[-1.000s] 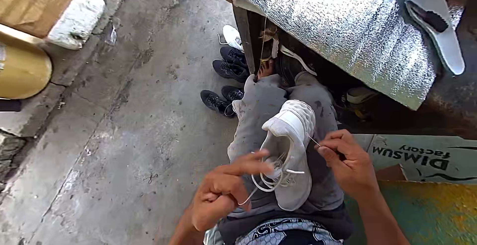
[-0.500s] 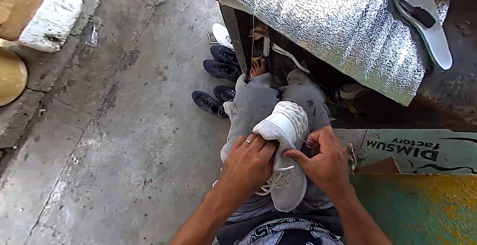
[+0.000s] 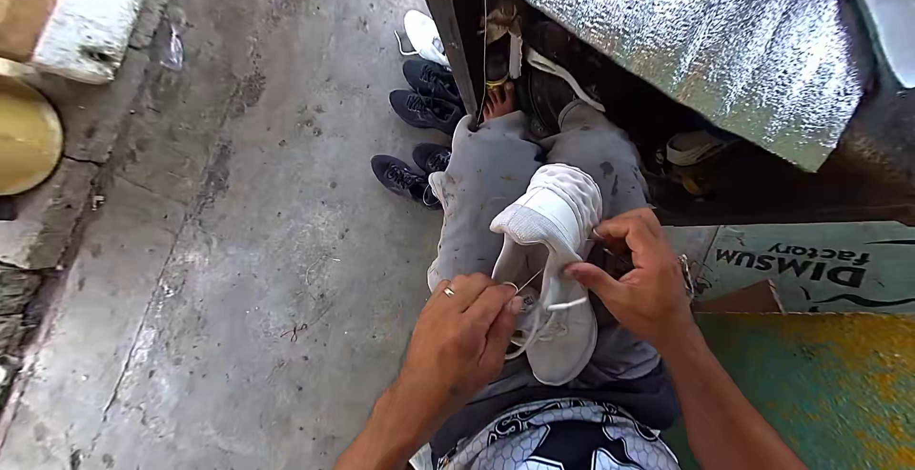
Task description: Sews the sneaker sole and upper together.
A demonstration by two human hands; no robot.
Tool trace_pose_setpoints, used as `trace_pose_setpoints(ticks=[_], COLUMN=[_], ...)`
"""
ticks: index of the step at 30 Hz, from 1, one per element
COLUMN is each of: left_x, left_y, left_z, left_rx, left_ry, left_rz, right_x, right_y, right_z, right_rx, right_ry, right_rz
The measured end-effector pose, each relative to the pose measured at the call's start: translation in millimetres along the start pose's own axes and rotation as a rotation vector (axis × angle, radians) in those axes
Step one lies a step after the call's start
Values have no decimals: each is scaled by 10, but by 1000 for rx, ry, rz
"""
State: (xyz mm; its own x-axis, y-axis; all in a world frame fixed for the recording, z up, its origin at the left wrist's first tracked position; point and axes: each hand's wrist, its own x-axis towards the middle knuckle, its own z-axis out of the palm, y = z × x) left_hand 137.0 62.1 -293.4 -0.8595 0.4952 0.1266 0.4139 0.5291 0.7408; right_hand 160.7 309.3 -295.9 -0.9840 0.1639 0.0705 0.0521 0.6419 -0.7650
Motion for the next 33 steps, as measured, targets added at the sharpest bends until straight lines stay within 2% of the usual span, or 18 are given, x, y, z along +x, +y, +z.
trace_pose_setpoints(ticks=[2,4,6,7,10,16,28,33], left_x=[132,297,427,475,531,574,621,589], left_y=[90,153,174,179,195,183,154,-7], left_z=[-99,-153,-141,-129,-33,97,71,9], left_rx=[-357,-717,-894,-901,-885,-898,-969,-1092], left_ry=[-5,-62,-149,-206,-339,-317,-334,-523], left_rz=[-125,-269,-349,-363,-418,-471,-512,-386], right_x=[-84,-159,-213,-225,-283,-377,-316,-200], right_y=[89,174,257,264,153,156,226,69], right_z=[-68,-67,-86,-126,-287,-187,-142,-318], right_rx=[197,208,183,201,266,50,68,-147], right_ry=[4,50,117,145,148,-23,-71,-164], right_rz=[16,-15,-118,-133,-21,-55,-72,-64])
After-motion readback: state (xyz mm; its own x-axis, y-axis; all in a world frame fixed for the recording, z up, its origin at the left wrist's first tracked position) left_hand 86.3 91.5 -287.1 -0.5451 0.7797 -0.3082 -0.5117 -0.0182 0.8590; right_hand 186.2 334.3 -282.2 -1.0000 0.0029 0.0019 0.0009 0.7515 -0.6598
